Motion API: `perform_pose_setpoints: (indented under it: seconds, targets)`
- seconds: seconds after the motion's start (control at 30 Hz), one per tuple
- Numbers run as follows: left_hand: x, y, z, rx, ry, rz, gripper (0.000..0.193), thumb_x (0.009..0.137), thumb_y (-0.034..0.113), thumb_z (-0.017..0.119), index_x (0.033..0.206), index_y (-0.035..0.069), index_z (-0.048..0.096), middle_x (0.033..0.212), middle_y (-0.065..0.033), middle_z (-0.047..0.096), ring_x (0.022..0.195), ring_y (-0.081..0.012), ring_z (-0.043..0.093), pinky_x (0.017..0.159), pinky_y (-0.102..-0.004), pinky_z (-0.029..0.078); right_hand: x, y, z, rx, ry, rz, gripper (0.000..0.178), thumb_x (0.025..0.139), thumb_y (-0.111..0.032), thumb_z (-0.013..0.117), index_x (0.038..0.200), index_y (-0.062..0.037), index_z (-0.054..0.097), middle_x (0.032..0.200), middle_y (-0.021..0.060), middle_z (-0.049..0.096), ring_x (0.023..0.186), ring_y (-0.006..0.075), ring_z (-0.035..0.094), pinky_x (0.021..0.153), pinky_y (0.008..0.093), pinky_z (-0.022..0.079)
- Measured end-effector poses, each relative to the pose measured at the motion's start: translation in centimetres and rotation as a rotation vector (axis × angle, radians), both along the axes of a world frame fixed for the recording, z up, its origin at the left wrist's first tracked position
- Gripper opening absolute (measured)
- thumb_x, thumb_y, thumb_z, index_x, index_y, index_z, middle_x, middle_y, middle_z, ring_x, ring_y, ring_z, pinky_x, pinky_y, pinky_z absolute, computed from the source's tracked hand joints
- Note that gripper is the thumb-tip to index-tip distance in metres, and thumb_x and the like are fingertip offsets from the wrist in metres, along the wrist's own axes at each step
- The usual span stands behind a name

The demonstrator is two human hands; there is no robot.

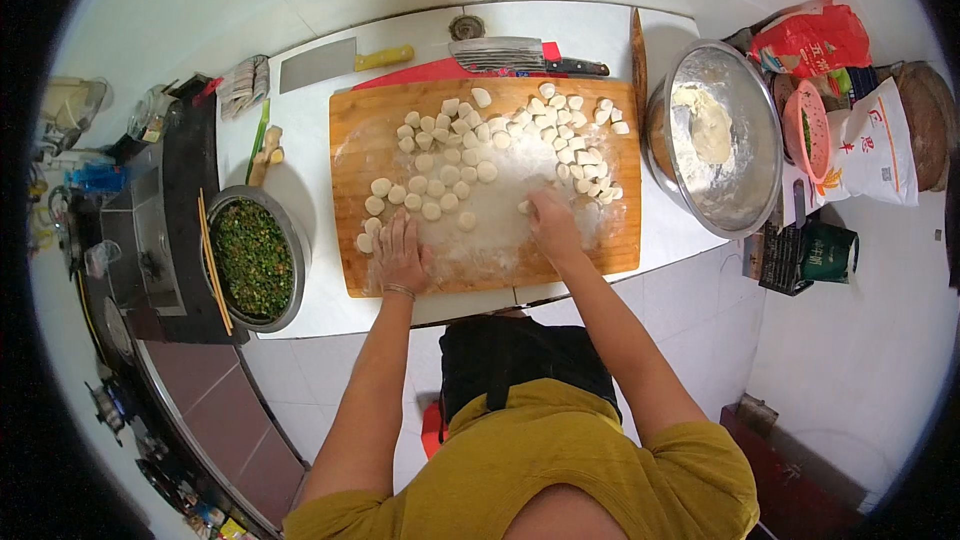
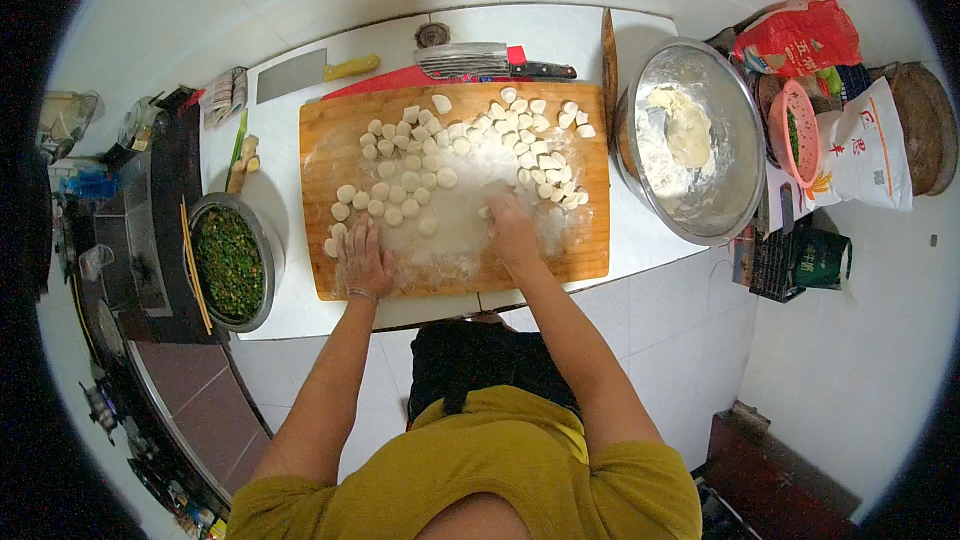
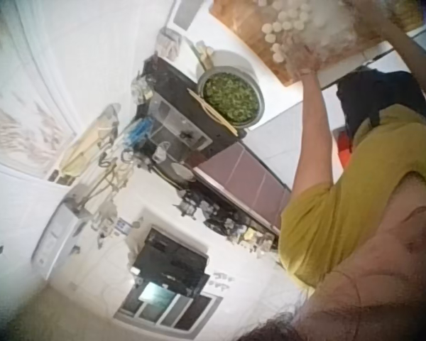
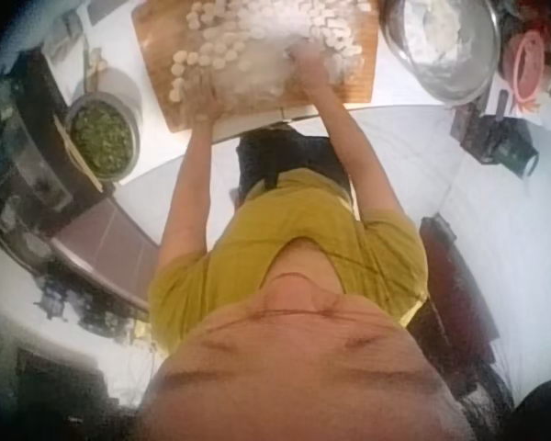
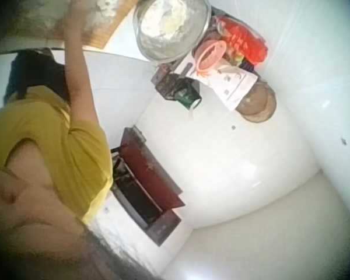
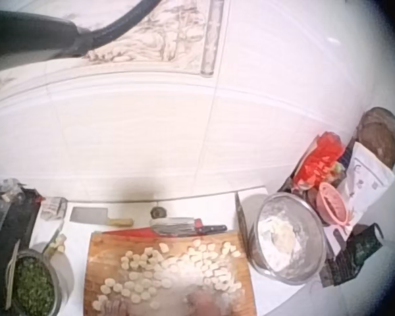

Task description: The person rolls a long dough log on a wooden board and cuts it into small pieces using a knife. They then flatten each piece into a round wrapper by hand, arranging them in rows on the board. A bowl of green filling and a bowl of dough are visible nearby.

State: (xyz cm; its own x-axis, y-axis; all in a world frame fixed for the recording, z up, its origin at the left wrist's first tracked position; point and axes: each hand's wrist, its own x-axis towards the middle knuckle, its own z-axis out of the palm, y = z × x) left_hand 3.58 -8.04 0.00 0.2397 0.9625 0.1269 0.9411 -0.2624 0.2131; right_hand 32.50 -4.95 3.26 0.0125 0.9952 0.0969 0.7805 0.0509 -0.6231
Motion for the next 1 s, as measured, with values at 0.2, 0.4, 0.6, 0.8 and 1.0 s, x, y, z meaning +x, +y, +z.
perform_pose_setpoints:
  seconds: [0.2, 0.4, 0.6, 0.8, 1.0]
  targets:
    - [0.0, 0.1, -0.1, 0.046, -0.021, -0.009, 0.056, 0.078, 0.028, 0.059, 0.129, 0.008, 0.046, 0.146, -0.0107, 0.036, 0.13, -0.0301, 0.034, 0.112, -0.0528, 0.021, 0.0, -0.1, 0.7, -0.179, 0.02, -0.003, 0.03, 0.074, -0.009, 0.071, 0.1, -0.0054, 0.057, 0.096, 0.0146, 0.056, 0.089, 0.0359, 0.058, 0.073, 0.0436, 0.048]
    - [-0.1, 0.2, -0.1, 0.031, -0.019, -0.01, 0.057, 0.077, 0.027, 0.06, 0.129, 0.008, 0.046, 0.145, -0.0111, 0.036, 0.13, -0.0296, 0.034, 0.112, -0.0529, 0.021, -1.8, -0.1, 2.5, -0.246, -0.094, -0.098, 0.032, 0.071, -0.013, 0.072, 0.098, -0.0052, 0.056, 0.095, 0.0159, 0.055, 0.088, 0.0366, 0.058, 0.074, 0.0447, 0.049]
    - [-0.1, 0.1, -0.3, 0.035, -0.021, -0.01, 0.06, 0.076, 0.027, 0.061, 0.131, 0.007, 0.044, 0.146, -0.0108, 0.035, 0.131, -0.0291, 0.034, 0.112, -0.0524, 0.021, -1.4, -0.3, 1.1, -0.211, -0.133, -0.068, 0.034, 0.072, -0.013, 0.07, 0.1, -0.0044, 0.054, 0.096, 0.0174, 0.054, 0.089, 0.0373, 0.057, 0.075, 0.0456, 0.049]
    - [-0.2, 0.1, -0.1, 0.034, -0.011, -0.007, 0.061, 0.077, 0.027, 0.061, 0.132, 0.008, 0.043, 0.146, -0.0104, 0.035, 0.132, -0.029, 0.033, 0.112, -0.0524, 0.021, -2.8, 1.6, 2.6, 0.037, -0.221, -0.134, 0.062, 0.078, -0.03, 0.069, 0.129, -0.0048, 0.046, 0.127, 0.0208, 0.046, 0.117, 0.0375, 0.046, 0.096, 0.0458, 0.04]
    - [0.0, -0.3, -0.4, -0.035, 0.07, 0.026, 0.063, 0.077, 0.028, 0.061, 0.133, 0.008, 0.042, 0.146, -0.0107, 0.035, 0.132, -0.0287, 0.033, 0.112, -0.052, 0.02, -4.6, 2.5, -1.6, 0.05, -0.423, -0.14, 0.086, 0.079, -0.043, 0.066, 0.143, 0.0, 0.028, 0.147, 0.0225, 0.027, 0.136, 0.0364, 0.025, 0.111, 0.0559, 0.016]
